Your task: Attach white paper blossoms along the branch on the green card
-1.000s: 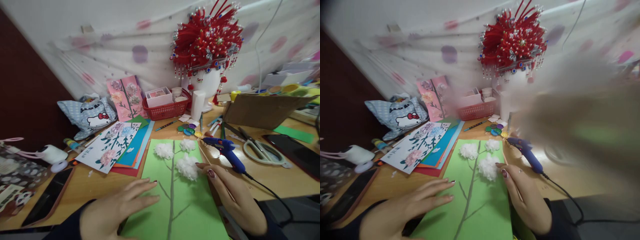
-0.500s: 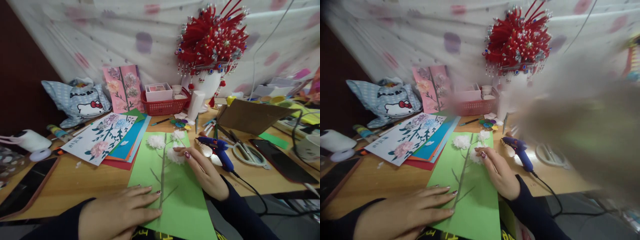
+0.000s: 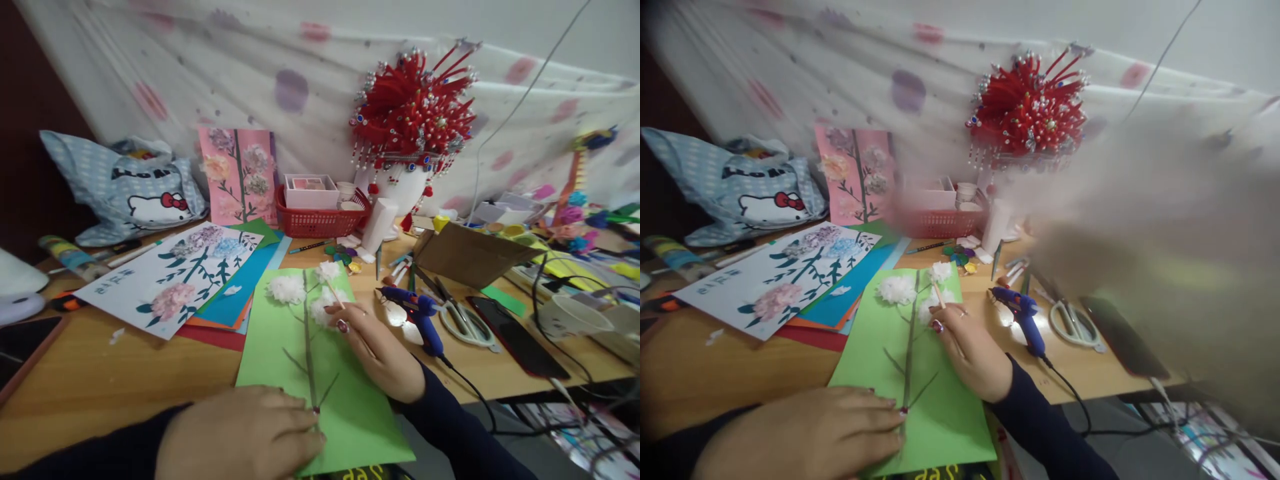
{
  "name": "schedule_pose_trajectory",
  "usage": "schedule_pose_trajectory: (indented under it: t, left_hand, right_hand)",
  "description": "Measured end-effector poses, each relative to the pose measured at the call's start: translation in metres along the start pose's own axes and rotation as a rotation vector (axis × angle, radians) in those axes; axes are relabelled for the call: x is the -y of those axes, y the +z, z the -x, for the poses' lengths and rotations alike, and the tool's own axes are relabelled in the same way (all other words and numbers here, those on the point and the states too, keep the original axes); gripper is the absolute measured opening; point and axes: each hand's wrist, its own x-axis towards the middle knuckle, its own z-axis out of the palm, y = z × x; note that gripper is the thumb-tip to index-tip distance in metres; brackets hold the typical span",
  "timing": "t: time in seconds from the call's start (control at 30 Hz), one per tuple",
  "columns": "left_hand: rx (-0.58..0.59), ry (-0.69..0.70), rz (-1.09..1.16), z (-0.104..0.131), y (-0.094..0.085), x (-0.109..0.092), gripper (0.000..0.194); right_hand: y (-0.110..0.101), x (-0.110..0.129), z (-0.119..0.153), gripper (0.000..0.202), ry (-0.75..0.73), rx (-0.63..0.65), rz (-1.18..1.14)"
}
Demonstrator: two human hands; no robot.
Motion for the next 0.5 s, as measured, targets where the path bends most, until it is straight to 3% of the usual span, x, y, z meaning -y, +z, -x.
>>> schedule_pose_trajectory:
  t: [0.07,0.13,0.23,0.37,0.5]
  left_hand:
    - [0.070,-0.007,0.144,0.000,-0.023,0.011,0.039]
    - [0.052,-0.116,0.223,-0.009,-0.048,0.031,0.030]
    - [-0.167,-0.364,0.157,-0.048,-0.072,0.071,0.029]
    - [-0.317,-0.676,0.040,-0.129,-0.078,0.128,0.030]
    - [-0.250,-0.774,-0.022,-0.196,-0.071,0.163,0.029]
  right_hand:
    - [-0.001,-0.001,0.005,0.024,0.026,-0.021,0.003]
    - [0.001,-0.005,0.012,0.023,0.070,-0.090,-0.009]
    - [0.008,-0.014,0.023,0.023,0.080,-0.296,-0.006]
    - [0.012,-0.020,0.029,0.022,0.005,-0.411,0.028]
    - [0.009,-0.018,0.026,0.021,0.001,-0.351,0.072]
